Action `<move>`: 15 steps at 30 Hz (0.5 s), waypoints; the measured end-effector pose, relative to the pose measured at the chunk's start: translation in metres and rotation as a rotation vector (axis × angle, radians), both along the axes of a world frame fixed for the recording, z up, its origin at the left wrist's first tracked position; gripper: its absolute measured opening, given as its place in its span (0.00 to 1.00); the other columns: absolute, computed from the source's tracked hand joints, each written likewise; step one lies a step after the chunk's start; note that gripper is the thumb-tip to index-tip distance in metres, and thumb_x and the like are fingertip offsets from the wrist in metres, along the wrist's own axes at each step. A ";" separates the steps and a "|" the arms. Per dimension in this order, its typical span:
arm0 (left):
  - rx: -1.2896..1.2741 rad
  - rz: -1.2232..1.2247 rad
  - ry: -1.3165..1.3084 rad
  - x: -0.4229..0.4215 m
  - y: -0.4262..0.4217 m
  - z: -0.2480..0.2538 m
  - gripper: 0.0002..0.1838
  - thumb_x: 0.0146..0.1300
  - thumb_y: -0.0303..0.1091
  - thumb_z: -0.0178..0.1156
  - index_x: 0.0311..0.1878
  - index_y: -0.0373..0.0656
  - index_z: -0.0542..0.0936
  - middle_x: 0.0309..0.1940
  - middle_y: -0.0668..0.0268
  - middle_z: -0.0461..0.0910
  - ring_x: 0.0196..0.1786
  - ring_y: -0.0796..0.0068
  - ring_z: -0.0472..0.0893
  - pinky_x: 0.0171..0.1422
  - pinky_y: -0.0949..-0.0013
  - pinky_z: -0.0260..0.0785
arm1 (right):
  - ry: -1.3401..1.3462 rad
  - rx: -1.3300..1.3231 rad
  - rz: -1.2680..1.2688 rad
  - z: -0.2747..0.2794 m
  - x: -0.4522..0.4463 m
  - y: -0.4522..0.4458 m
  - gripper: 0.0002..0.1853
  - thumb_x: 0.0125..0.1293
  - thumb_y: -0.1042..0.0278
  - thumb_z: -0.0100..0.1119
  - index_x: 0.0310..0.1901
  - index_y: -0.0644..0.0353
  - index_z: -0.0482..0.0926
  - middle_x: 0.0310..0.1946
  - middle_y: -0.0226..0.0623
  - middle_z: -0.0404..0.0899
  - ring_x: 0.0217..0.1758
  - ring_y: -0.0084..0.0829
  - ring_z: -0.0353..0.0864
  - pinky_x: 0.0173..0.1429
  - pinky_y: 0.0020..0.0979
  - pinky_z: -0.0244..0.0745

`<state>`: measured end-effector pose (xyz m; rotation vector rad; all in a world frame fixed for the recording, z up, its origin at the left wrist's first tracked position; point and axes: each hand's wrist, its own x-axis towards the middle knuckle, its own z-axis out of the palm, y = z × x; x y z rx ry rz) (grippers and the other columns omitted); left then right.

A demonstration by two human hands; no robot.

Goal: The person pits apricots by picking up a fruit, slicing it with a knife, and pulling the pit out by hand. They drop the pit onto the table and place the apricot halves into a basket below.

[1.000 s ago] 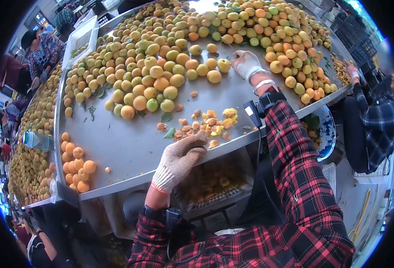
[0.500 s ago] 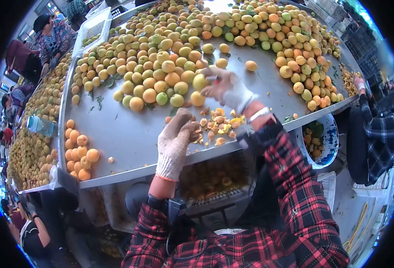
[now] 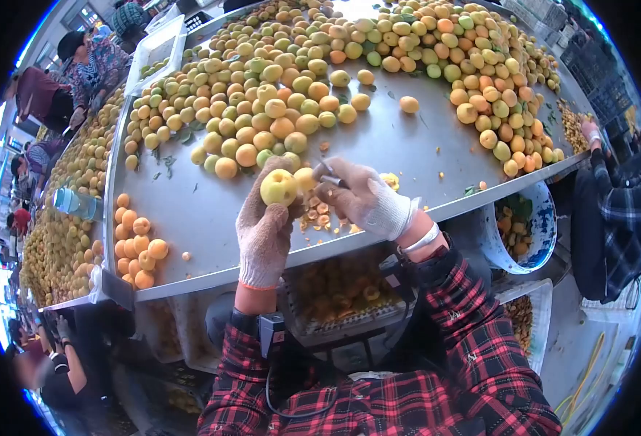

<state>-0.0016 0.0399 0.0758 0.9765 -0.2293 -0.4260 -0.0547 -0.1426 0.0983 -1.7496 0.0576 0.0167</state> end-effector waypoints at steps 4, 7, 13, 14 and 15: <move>0.014 -0.081 -0.048 0.002 0.002 -0.001 0.45 0.58 0.51 0.70 0.70 0.31 0.64 0.61 0.57 0.74 0.52 0.69 0.80 0.53 0.72 0.74 | 0.025 -0.034 0.183 0.008 -0.005 -0.001 0.10 0.71 0.65 0.58 0.46 0.62 0.77 0.31 0.37 0.81 0.34 0.26 0.79 0.41 0.30 0.75; -0.120 -0.179 -0.018 0.001 0.002 -0.001 0.32 0.59 0.30 0.58 0.67 0.28 0.67 0.62 0.54 0.72 0.57 0.66 0.79 0.55 0.69 0.75 | -0.029 -0.031 0.236 -0.002 -0.006 0.001 0.10 0.70 0.65 0.60 0.47 0.62 0.78 0.36 0.43 0.84 0.39 0.32 0.82 0.47 0.33 0.76; -0.083 -0.192 -0.020 -0.005 0.006 -0.001 0.32 0.59 0.34 0.58 0.66 0.26 0.68 0.57 0.53 0.76 0.53 0.68 0.80 0.50 0.72 0.76 | -0.047 -0.082 0.253 -0.004 -0.007 0.004 0.13 0.66 0.65 0.65 0.48 0.62 0.82 0.38 0.41 0.85 0.43 0.28 0.83 0.50 0.32 0.76; -0.065 -0.202 -0.042 -0.007 0.006 0.002 0.32 0.60 0.34 0.58 0.66 0.27 0.69 0.56 0.53 0.76 0.51 0.69 0.80 0.48 0.73 0.76 | -0.027 -0.055 0.272 -0.005 -0.007 0.006 0.13 0.65 0.64 0.66 0.48 0.61 0.82 0.38 0.40 0.85 0.43 0.27 0.82 0.51 0.32 0.76; -0.066 -0.202 -0.040 -0.008 0.008 0.003 0.32 0.60 0.34 0.58 0.66 0.27 0.69 0.56 0.53 0.76 0.51 0.69 0.80 0.48 0.73 0.76 | -0.007 -0.027 0.291 -0.006 -0.008 0.007 0.13 0.64 0.64 0.67 0.47 0.61 0.83 0.38 0.40 0.85 0.43 0.26 0.82 0.51 0.31 0.76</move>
